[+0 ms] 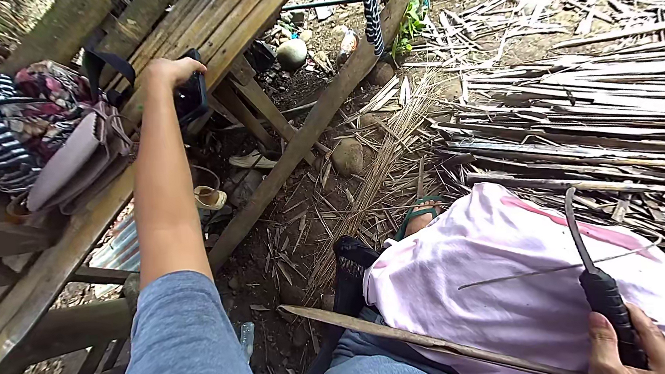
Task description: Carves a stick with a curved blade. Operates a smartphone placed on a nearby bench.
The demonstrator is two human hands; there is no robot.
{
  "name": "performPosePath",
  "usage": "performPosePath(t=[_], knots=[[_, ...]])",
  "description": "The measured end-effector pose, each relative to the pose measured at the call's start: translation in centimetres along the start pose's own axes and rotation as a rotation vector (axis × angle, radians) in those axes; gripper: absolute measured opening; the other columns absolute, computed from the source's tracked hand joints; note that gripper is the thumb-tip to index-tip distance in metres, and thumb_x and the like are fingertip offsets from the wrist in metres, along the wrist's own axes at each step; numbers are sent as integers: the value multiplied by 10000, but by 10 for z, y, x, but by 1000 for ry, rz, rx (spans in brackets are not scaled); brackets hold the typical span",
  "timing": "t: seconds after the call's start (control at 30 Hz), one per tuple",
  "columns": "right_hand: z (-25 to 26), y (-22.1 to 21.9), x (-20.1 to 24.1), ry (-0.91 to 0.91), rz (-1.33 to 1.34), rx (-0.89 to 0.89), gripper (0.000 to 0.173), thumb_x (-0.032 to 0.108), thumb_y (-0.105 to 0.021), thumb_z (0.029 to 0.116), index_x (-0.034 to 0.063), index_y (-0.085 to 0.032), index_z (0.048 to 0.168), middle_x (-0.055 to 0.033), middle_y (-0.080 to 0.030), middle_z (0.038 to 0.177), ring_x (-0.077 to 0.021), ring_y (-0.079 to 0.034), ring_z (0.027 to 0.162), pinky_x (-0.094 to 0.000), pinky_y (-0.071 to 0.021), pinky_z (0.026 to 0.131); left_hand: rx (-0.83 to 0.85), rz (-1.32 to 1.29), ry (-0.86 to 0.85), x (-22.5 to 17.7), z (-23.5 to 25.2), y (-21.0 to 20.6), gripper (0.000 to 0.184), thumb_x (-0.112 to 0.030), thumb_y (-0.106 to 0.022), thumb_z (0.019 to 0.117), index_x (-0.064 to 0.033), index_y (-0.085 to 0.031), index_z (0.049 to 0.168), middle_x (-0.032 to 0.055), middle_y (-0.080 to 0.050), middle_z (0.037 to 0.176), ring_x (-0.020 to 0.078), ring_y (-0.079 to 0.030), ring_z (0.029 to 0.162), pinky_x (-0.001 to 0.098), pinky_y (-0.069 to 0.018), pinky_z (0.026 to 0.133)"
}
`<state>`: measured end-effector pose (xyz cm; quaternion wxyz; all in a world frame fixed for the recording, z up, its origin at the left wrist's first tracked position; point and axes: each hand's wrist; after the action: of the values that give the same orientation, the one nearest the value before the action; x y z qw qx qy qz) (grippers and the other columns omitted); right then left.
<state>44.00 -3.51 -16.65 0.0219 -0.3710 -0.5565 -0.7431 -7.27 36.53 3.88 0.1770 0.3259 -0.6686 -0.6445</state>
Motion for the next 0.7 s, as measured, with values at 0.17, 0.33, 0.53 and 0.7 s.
performPosePath(t=[0.17, 0.33, 0.53, 0.7], knots=[[-2, 1, -1, -2, 5, -5, 430, 210, -546, 1044, -98, -615, 1336, -306, -671, 1242, -411, -681, 1141, -499, -502, 1003, -71, -61, 21, 2, 30, -13, 849, -558, -600, 932, 128, -477, 1418, 329, -448, 1495, 413, -424, 1430, 587, -338, 1151], [1, 0, 0, -29, -2, -2, 426, 205, -541, 1045, -98, -615, 1336, -309, -666, 1249, -404, -678, 1149, -487, -499, 1008, -109, -140, 55, -2, 32, -17, 931, -552, -620, 916, 131, -366, 1496, 325, -396, 1536, 403, -393, 1454, 550, -335, 1171], [1, 0, 2, -15, -15, -3, 428, 203, -549, 1041, -107, -617, 1328, -310, -667, 1249, -404, -675, 1159, -477, -493, 1024, -134, -104, 90, -6, 32, -18, 954, -548, -601, 915, 128, -313, 1523, 327, -357, 1560, 405, -364, 1472, 540, -331, 1176], [1, -1, 0, -10, -14, -11, 422, 204, -552, 1042, -99, -624, 1326, -297, -665, 1266, -388, -665, 1191, -452, -484, 1044, -93, -192, 74, -1, 35, -13, 965, -459, -668, 911, 124, -242, 1550, 319, -346, 1565, 374, -370, 1464, 479, -323, 1183]])
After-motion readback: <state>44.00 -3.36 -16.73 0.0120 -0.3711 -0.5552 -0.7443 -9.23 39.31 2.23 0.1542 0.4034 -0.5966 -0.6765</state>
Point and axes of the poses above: each hand's wrist, its own z-axis towards the middle knuckle, its own y-axis out of the back of the hand, x = y × z
